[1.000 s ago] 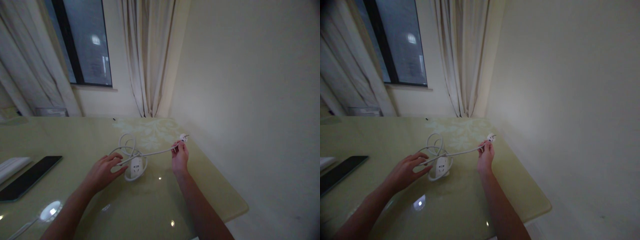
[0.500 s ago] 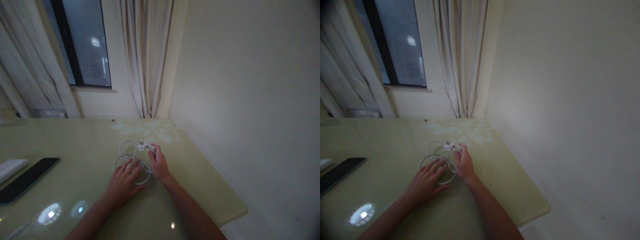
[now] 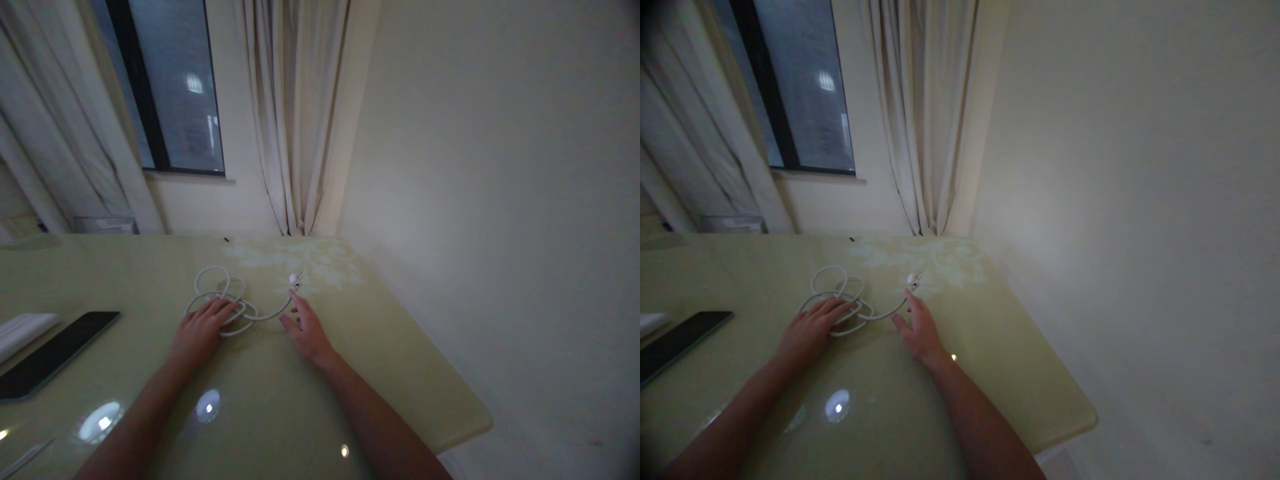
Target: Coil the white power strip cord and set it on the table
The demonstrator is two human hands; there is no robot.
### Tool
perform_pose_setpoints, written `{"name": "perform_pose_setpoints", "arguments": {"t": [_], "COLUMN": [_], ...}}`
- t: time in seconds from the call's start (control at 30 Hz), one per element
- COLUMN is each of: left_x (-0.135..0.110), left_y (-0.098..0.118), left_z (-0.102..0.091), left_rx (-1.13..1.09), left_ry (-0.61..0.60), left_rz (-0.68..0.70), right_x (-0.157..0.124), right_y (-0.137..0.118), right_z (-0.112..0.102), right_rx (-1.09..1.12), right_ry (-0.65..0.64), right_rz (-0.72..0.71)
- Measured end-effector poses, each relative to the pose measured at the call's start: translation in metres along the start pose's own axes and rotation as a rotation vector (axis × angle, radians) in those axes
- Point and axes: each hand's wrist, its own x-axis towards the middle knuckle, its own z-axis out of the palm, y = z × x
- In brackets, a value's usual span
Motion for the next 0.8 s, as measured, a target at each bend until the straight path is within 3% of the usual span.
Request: {"name": "perform_pose_setpoints", "arguments": {"t": [0.17, 0.27, 0.37, 0.5, 0.6, 0.8], "left_x": [-0.007, -0.013, -0.015, -0.009, 0.0, 0.01], "left_y": [-0.049, -0.062, -0.051, -0.024, -0.021, -0.033], "left_z": [0.0, 0.0, 0.003, 0.012, 0.02, 0.022], "left_rx": [0.072, 0.105, 0.108, 0.091, 0.099, 0.102], "left_ry": [0.238, 0.354, 0.339, 0.195, 0.161, 0.261], "left_rz": [-0.15, -0.23, -0.162, -0.054, -0.119, -0.313], "right_x": [0.001, 0.0, 0.0, 0.0, -0.001, 0.0], "right_y": [0.006, 0.006, 0.003, -0.001, -0.003, -0.004], "right_z": [0.006, 0.008, 0.009, 0.009, 0.008, 0.012], "right_rx": [-0.062, -0.112, -0.192, -0.253, -0.281, -0.42], "right_ry": [-0.098, -0.121, -0.139, -0.147, -0.124, -0.156], "right_rz": [-0.001, -0.017, -0.014, -0.006, -0.042, -0.152]}}
